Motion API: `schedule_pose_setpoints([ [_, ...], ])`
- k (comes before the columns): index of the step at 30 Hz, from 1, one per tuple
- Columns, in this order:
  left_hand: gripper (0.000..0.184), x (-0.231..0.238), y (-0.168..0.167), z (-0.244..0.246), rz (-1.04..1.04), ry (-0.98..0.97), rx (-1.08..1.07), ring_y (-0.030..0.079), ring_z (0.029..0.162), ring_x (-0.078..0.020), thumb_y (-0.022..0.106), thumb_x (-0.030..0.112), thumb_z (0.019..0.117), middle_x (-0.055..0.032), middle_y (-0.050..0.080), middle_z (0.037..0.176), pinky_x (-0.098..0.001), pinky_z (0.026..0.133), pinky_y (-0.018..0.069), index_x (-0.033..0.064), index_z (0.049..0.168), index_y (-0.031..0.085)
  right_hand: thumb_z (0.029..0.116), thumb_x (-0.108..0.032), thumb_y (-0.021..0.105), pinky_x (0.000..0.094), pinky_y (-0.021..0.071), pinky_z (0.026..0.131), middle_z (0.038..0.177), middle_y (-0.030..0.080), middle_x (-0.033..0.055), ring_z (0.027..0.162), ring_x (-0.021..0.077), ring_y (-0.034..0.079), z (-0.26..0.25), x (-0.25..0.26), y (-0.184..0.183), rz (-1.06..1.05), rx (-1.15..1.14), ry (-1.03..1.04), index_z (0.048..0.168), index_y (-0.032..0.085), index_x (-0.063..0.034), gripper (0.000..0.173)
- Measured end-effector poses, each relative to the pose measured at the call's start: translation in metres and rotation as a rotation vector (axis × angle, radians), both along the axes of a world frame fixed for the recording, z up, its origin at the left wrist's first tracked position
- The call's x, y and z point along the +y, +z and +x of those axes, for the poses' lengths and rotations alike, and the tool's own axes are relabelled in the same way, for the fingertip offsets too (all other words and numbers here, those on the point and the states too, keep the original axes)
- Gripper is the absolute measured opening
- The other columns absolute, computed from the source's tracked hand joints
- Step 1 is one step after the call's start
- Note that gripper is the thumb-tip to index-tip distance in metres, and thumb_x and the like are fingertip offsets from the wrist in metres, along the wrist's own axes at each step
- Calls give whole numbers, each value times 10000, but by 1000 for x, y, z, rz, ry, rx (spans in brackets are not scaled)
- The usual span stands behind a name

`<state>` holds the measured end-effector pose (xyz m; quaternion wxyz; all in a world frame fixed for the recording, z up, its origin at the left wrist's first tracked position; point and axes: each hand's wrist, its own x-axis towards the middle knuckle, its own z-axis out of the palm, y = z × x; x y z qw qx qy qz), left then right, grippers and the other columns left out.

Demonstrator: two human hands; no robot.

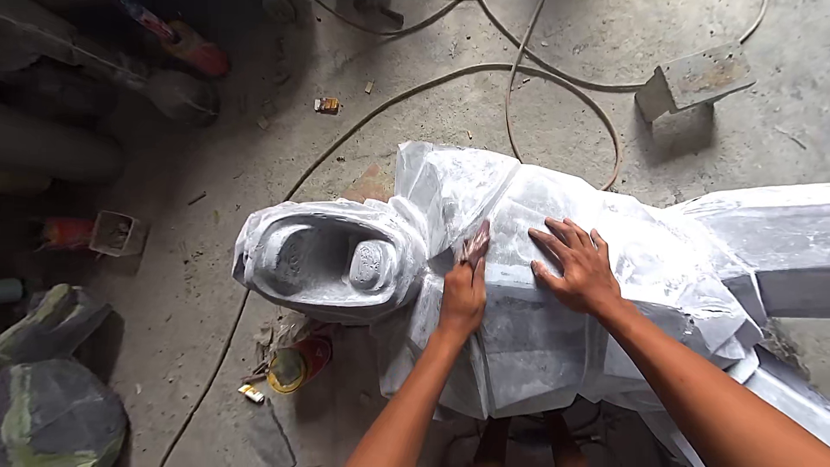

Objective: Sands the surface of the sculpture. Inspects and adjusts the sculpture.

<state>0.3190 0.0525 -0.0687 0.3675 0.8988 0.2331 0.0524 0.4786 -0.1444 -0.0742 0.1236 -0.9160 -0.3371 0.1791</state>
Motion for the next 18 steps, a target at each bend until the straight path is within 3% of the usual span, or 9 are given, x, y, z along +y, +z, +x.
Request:
schedule_pose_setpoints([
  [3, 434, -18, 41, -74, 1, 5, 156, 692, 690, -219, 431, 280, 1066, -94, 662, 709, -410, 663, 588, 16, 856, 705, 941, -705, 356, 678, 190, 1193, 1642, 377, -75, 1558, 240, 248, 2, -1, 1, 4, -2, 0, 1519, 453, -483, 627],
  [5, 380, -41, 58, -117, -13, 59, 127, 750, 920, -199, 460, 211, 1052, -130, 753, 894, -349, 887, 600, -13, 925, 739, 945, -698, 359, 684, 183, 1192, 1642, 380, -75, 1557, 242, 252, 4, 2, 1, 2, 23, -5, 1516, 460, -481, 619],
  [6, 372, -48, 57, -123, 21, 145, 59, 749, 918, -182, 464, 185, 1045, -132, 753, 885, -318, 890, 595, -25, 902, 736, 946, -697, 359, 683, 181, 1192, 1643, 376, -78, 1558, 240, 248, 5, 3, 1, 1, 31, -7, 1517, 458, -480, 618],
  [8, 381, -54, 42, -104, 136, 331, -51, 710, 756, -159, 460, 175, 1033, -102, 679, 730, -294, 728, 587, -14, 795, 691, 944, -703, 348, 679, 179, 1192, 1650, 360, -87, 1562, 234, 233, 4, 2, 0, -12, 23, -5, 1522, 446, -485, 626],
  [10, 390, -62, 19, -72, 153, 394, -74, 734, 839, -226, 465, 180, 1036, -147, 713, 802, -360, 802, 603, -40, 832, 715, 939, -711, 348, 681, 184, 1192, 1648, 363, -90, 1562, 236, 237, 2, -1, -2, -14, 8, 0, 1520, 447, -488, 630],
  [12, 417, -76, -9, -47, 100, 380, -88, 722, 1046, -294, 436, 190, 1047, -211, 740, 1005, -404, 968, 571, -61, 875, 722, 940, -710, 348, 680, 181, 1196, 1645, 368, -91, 1560, 235, 241, 1, -3, -2, -15, 7, 1, 1520, 446, -489, 629],
  [15, 456, -78, -27, -25, 153, 431, -134, 721, 934, -264, 407, 225, 1049, -170, 721, 876, -385, 871, 581, -13, 776, 685, 945, -702, 353, 681, 188, 1192, 1639, 379, -85, 1556, 237, 252, 5, 0, -3, -9, 4, -3, 1517, 451, -488, 619],
  [17, 426, -82, -28, -31, 138, 430, -119, 720, 980, -261, 427, 228, 1061, -182, 725, 946, -379, 881, 586, -20, 841, 695, 950, -695, 357, 681, 199, 1187, 1632, 395, -61, 1549, 250, 270, 4, -3, -4, -2, -6, 4, 1517, 460, -473, 617],
  [18, 409, -91, -28, -44, 151, 429, -108, 718, 948, -262, 443, 219, 1059, -175, 718, 914, -380, 855, 588, -21, 854, 704, 952, -696, 356, 678, 199, 1189, 1635, 390, -62, 1550, 250, 267, -1, -6, -4, -6, 0, 3, 1520, 456, -472, 618],
])
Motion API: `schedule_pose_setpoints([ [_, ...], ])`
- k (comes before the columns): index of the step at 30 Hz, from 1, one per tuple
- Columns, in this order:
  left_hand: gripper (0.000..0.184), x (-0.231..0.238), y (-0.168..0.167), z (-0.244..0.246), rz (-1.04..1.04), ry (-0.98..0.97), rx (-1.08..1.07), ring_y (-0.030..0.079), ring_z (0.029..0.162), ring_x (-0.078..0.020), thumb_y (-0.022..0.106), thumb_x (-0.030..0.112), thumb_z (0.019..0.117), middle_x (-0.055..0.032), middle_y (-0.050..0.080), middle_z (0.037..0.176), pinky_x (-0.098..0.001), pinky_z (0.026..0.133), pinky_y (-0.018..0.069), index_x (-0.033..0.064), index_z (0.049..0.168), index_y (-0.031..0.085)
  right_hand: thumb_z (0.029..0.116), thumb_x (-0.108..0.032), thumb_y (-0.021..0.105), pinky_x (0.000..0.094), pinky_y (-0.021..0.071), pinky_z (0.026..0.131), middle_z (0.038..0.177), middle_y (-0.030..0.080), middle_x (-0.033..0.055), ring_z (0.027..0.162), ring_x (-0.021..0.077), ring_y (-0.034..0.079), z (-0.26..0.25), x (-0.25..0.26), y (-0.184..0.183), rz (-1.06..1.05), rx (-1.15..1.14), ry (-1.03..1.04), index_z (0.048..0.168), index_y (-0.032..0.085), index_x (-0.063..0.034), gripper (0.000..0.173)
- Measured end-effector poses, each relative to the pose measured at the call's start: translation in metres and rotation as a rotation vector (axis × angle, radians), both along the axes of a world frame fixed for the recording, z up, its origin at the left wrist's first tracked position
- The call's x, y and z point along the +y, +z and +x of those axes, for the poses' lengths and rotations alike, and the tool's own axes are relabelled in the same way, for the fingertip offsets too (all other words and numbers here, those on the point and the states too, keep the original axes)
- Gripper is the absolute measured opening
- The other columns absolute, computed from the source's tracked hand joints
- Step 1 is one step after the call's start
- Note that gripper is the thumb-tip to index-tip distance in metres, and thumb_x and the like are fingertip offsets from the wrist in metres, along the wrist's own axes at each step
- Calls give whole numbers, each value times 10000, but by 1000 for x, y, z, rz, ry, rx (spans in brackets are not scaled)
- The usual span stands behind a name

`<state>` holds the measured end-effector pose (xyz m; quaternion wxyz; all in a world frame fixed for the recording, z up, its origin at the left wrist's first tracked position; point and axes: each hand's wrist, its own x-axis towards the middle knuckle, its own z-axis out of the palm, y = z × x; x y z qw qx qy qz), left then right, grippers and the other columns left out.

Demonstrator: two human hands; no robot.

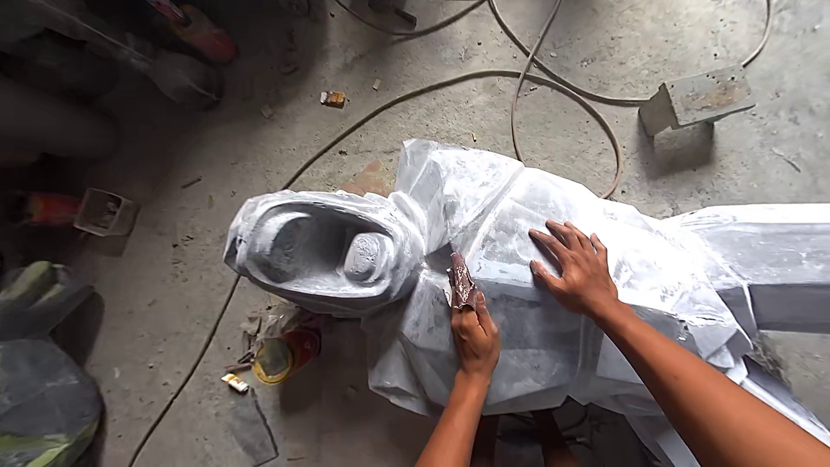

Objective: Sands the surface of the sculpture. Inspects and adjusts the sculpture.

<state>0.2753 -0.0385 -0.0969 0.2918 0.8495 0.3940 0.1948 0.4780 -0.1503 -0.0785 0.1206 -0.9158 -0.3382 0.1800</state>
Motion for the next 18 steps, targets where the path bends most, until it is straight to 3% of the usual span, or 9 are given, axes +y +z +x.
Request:
schedule_pose_setpoints([
  [3, 388, -29, 2, -34, -10, -12, 6, 730, 1046, -313, 480, 193, 1037, -219, 748, 994, -412, 987, 569, -53, 912, 752, 949, -698, 353, 671, 188, 1198, 1645, 369, -76, 1556, 234, 251, 2, 4, 1, -3, -12, 4, 1529, 439, -479, 625],
  [6, 389, -17, 11, 1, -15, 29, -31, 702, 1102, -332, 453, 183, 1034, -243, 727, 1059, -432, 994, 556, -61, 898, 724, 953, -692, 349, 683, 190, 1190, 1645, 373, -71, 1554, 244, 259, 4, 4, 2, -13, -2, 1, 1526, 441, -486, 616],
  [7, 385, -5, 10, 23, 5, 52, -36, 684, 1142, -329, 445, 201, 1049, -235, 716, 1113, -441, 990, 552, -52, 932, 711, 956, -692, 346, 685, 191, 1187, 1645, 374, -67, 1553, 247, 262, 6, 6, 1, -12, 0, 6, 1525, 441, -484, 614],
  [9, 368, 5, 4, 40, -19, 17, -40, 545, 1368, -315, 442, 209, 1074, -225, 633, 1355, -451, 1166, 434, -51, 1124, 698, 957, -690, 348, 683, 192, 1186, 1642, 377, -60, 1551, 252, 264, 5, 4, 0, -8, -1, 11, 1528, 440, -474, 618],
  [10, 362, 4, 2, 34, -16, -5, -40, 524, 1394, -305, 456, 203, 1070, -223, 618, 1384, -441, 1187, 421, -51, 1165, 696, 955, -691, 352, 681, 190, 1189, 1643, 374, -65, 1553, 249, 259, 3, 3, -1, -7, -3, 14, 1530, 436, -475, 619],
  [14, 375, -21, 3, -6, 2, -13, -27, 675, 1184, -334, 481, 185, 1033, -232, 733, 1110, -426, 1069, 519, -42, 900, 748, 948, -698, 350, 673, 180, 1196, 1644, 370, -76, 1558, 231, 246, 4, 4, -1, -4, -17, 8, 1530, 431, -485, 624],
  [15, 368, -16, 4, 2, 13, -14, -31, 662, 1209, -337, 481, 182, 1030, -237, 724, 1145, -427, 1074, 513, -49, 917, 744, 947, -698, 345, 671, 175, 1199, 1646, 366, -78, 1559, 228, 242, 7, 6, -1, -6, -17, 4, 1530, 430, -488, 625],
  [16, 355, -8, 5, 15, 15, -24, -26, 598, 1307, -347, 476, 171, 1028, -253, 670, 1283, -437, 1121, 476, -71, 1019, 736, 947, -697, 343, 673, 174, 1198, 1646, 369, -77, 1558, 231, 245, 9, 8, -1, -4, -13, 1, 1529, 432, -490, 624],
  [18, 373, 11, 6, 46, 38, -52, 7, 435, 1465, -346, 459, 204, 1061, -237, 547, 1477, -468, 1233, 342, -63, 1139, 708, 948, -698, 345, 687, 182, 1185, 1638, 379, -71, 1551, 239, 261, 11, 9, -2, 4, -1, 9, 1525, 440, -485, 622],
])
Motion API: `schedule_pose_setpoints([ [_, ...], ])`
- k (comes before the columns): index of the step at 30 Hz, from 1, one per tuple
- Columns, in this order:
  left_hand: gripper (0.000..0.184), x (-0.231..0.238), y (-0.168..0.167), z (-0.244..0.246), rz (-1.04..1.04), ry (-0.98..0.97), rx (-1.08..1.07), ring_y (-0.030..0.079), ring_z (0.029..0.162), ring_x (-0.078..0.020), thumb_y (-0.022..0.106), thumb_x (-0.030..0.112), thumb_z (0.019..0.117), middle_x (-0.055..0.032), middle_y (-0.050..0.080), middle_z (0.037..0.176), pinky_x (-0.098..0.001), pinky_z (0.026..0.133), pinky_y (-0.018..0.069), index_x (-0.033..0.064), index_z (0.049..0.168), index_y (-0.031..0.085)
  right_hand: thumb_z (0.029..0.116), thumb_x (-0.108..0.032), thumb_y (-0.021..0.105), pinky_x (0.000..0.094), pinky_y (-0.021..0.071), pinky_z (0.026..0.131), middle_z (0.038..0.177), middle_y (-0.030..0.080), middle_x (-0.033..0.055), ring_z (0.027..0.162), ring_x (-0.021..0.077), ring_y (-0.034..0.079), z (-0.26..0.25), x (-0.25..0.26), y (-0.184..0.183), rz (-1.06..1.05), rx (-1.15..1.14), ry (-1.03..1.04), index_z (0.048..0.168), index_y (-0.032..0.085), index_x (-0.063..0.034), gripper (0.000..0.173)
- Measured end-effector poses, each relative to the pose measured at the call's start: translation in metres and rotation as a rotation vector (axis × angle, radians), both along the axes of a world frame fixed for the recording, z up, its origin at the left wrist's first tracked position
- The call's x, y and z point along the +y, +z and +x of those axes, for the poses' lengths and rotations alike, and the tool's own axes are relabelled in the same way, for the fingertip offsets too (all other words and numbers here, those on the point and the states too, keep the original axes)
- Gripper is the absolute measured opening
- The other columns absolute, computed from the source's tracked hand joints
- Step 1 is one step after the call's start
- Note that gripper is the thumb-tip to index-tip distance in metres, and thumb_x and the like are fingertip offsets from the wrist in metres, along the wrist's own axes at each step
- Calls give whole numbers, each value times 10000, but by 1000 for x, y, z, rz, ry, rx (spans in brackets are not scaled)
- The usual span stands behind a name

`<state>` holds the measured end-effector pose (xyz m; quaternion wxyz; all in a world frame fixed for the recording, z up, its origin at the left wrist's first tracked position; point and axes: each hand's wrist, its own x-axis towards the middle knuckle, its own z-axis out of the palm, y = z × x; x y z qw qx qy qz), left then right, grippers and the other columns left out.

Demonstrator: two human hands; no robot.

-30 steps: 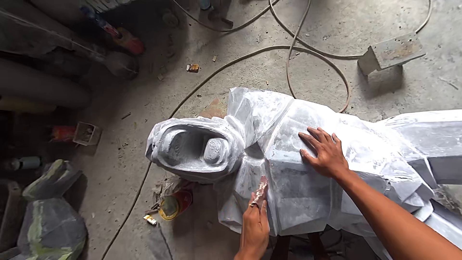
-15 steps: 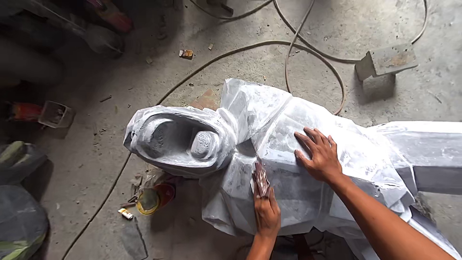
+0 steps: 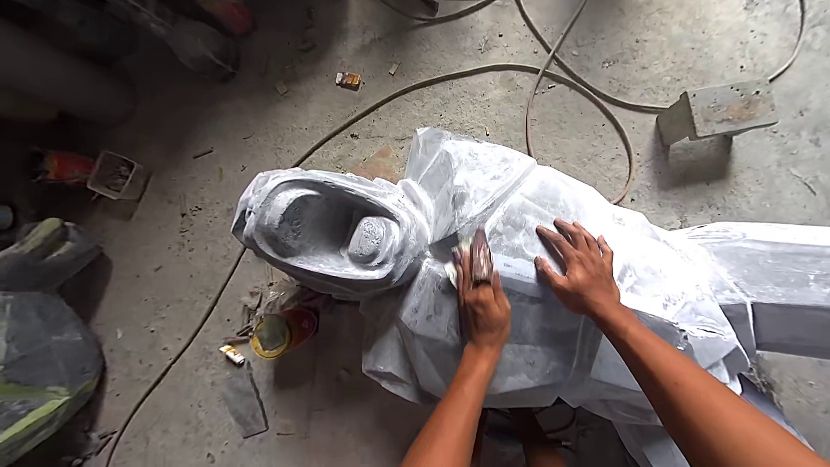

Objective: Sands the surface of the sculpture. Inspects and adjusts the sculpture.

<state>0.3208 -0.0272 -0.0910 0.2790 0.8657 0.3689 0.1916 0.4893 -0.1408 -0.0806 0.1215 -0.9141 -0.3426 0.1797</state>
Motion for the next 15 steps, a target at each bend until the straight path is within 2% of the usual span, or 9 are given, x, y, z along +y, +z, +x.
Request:
schedule_pose_setpoints([
  [1, 387, 4, -1, 7, 10, -27, 18, 372, 1504, -337, 444, 218, 1073, -222, 494, 1533, -469, 1260, 291, -50, 1195, 695, 949, -698, 347, 689, 186, 1181, 1638, 379, -72, 1549, 240, 263, -1, -1, 0, 2, 1, 0, 1525, 440, -482, 622],
  [2, 384, 0, 0, 4, 12, -43, 32, 340, 1520, -331, 446, 229, 1077, -214, 447, 1571, -466, 1262, 289, -35, 1220, 685, 950, -693, 350, 690, 187, 1181, 1639, 378, -69, 1549, 241, 263, -4, -3, 1, 3, 0, -1, 1527, 440, -477, 623],
  [3, 358, -9, -1, -5, 8, -46, 21, 347, 1518, -328, 473, 229, 1069, -210, 429, 1586, -467, 1251, 326, -22, 1190, 699, 950, -692, 351, 691, 188, 1185, 1639, 379, -69, 1550, 238, 264, -3, -2, 2, 6, -10, 1, 1528, 439, -475, 624],
  [6, 327, -63, 0, -57, -33, -101, 50, 516, 1399, -383, 543, 213, 1022, -248, 572, 1450, -504, 1200, 397, -14, 1106, 762, 948, -702, 342, 684, 178, 1189, 1643, 373, -66, 1556, 239, 249, -5, -2, 4, 6, -11, 8, 1529, 439, -476, 630],
  [8, 366, -58, 2, -47, 11, -100, 74, 570, 1344, -388, 513, 248, 1038, -244, 611, 1405, -512, 1173, 422, 1, 1018, 782, 950, -698, 336, 685, 174, 1189, 1643, 373, -59, 1555, 250, 248, -3, 0, 4, 10, -3, 4, 1529, 444, -467, 633],
  [9, 384, -45, 3, -29, 39, -52, 76, 559, 1360, -361, 490, 255, 1047, -221, 602, 1427, -503, 1176, 416, 6, 959, 769, 955, -696, 335, 687, 174, 1189, 1641, 377, -57, 1554, 253, 253, -2, 0, 3, 15, -1, 2, 1527, 452, -459, 630],
  [12, 417, -29, 3, 15, 40, 135, 105, 350, 1519, -307, 423, 274, 1081, -181, 482, 1556, -507, 1279, 231, -13, 1182, 709, 971, -699, 331, 693, 171, 1188, 1633, 392, -51, 1550, 256, 263, -6, -3, 1, 43, 2, -1, 1518, 469, -451, 616],
  [13, 405, -43, 4, 16, 43, 169, 93, 323, 1532, -315, 444, 264, 1074, -189, 453, 1577, -507, 1285, 227, -10, 1244, 689, 981, -703, 319, 698, 167, 1195, 1636, 388, -55, 1554, 253, 258, -8, -4, 2, 47, -1, -1, 1519, 464, -456, 609],
  [15, 399, -99, 9, -1, -26, 107, 86, 418, 1471, -370, 489, 229, 1039, -251, 512, 1506, -502, 1237, 335, -37, 1269, 676, 1004, -688, 294, 701, 159, 1196, 1639, 386, -50, 1556, 256, 255, -4, -4, 1, 56, -12, 2, 1522, 458, -462, 588],
])
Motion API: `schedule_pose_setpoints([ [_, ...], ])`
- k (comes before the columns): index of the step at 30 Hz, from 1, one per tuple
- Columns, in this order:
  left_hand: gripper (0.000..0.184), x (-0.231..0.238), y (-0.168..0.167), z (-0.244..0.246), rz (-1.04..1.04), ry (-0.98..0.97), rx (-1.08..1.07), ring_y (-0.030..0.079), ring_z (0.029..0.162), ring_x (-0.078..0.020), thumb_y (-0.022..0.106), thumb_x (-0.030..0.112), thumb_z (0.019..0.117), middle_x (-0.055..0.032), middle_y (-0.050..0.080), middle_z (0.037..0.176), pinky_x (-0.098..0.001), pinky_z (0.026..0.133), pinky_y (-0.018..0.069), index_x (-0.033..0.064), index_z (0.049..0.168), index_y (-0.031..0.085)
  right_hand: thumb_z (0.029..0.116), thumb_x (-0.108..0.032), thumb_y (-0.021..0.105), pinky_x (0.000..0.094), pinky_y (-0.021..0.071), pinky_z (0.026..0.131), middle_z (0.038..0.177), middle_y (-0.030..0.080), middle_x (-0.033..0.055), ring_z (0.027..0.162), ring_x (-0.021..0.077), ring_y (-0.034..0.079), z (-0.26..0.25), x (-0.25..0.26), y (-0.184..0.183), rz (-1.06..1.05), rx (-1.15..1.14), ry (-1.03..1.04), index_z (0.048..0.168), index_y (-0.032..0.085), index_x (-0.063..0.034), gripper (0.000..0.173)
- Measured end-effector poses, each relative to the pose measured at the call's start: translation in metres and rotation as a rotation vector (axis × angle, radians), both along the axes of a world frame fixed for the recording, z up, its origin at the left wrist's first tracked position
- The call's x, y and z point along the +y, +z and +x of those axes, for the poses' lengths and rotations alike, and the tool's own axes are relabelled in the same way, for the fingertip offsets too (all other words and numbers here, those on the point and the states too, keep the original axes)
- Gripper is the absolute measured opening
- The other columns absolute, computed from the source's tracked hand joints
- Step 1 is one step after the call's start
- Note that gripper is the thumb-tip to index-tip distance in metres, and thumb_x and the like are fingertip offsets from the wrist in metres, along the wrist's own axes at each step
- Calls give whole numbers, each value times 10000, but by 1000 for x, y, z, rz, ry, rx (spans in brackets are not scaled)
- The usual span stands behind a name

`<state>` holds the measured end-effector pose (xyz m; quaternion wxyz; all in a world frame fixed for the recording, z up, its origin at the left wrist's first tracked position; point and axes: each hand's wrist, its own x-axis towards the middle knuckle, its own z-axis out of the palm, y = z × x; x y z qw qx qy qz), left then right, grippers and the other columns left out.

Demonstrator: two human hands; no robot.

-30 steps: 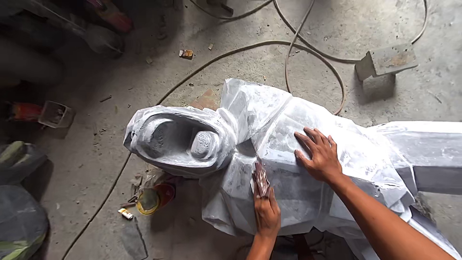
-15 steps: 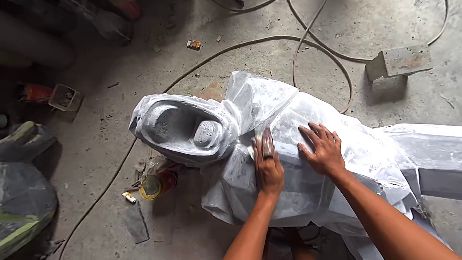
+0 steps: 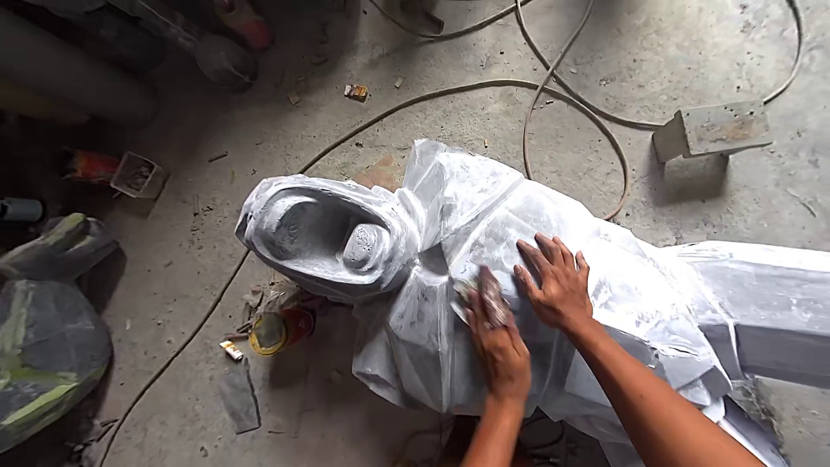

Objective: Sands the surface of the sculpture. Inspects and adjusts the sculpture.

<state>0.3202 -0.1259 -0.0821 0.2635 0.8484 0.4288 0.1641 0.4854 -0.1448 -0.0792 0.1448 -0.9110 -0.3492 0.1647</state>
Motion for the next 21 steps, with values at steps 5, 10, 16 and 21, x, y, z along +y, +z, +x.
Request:
schedule_pose_setpoints([
  [5, 302, -10, 7, -42, -66, -304, -69, 682, 1188, -321, 574, 252, 1002, -191, 726, 1204, -464, 1046, 542, 28, 1020, 775, 1072, -575, 201, 721, 144, 1189, 1598, 453, -66, 1541, 244, 297, 5, 1, -5, 117, 75, -79, 1453, 551, -466, 528],
  [10, 336, 81, 84, -15, -605, 151, -480, 700, 1015, -110, 406, 212, 1104, -75, 718, 1066, -314, 933, 582, -35, 1226, 600, 1086, -526, 335, 660, 219, 1211, 1532, 531, -12, 1485, 217, 396, 8, -12, 23, 397, 462, -97, 1422, 623, -263, 514],
  [16, 387, 76, 114, -24, -1118, 99, -685, 649, 1177, -198, 367, 200, 1108, -128, 664, 1270, -391, 1052, 531, -7, 1402, 509, 988, -385, 667, 325, 550, 873, 907, 688, 23, 882, 102, 650, -31, -27, 88, 795, 1316, -114, 960, 716, -95, 296],
  [21, 505, 77, 113, -41, -945, -116, -521, 647, 1207, -147, 442, 278, 1107, -138, 648, 1314, -327, 1082, 531, -93, 1448, 414, 1016, -285, 656, 396, 585, 978, 1132, 735, 73, 1046, 169, 713, -42, -22, 119, 691, 1587, -50, 1255, 635, -47, 338],
])
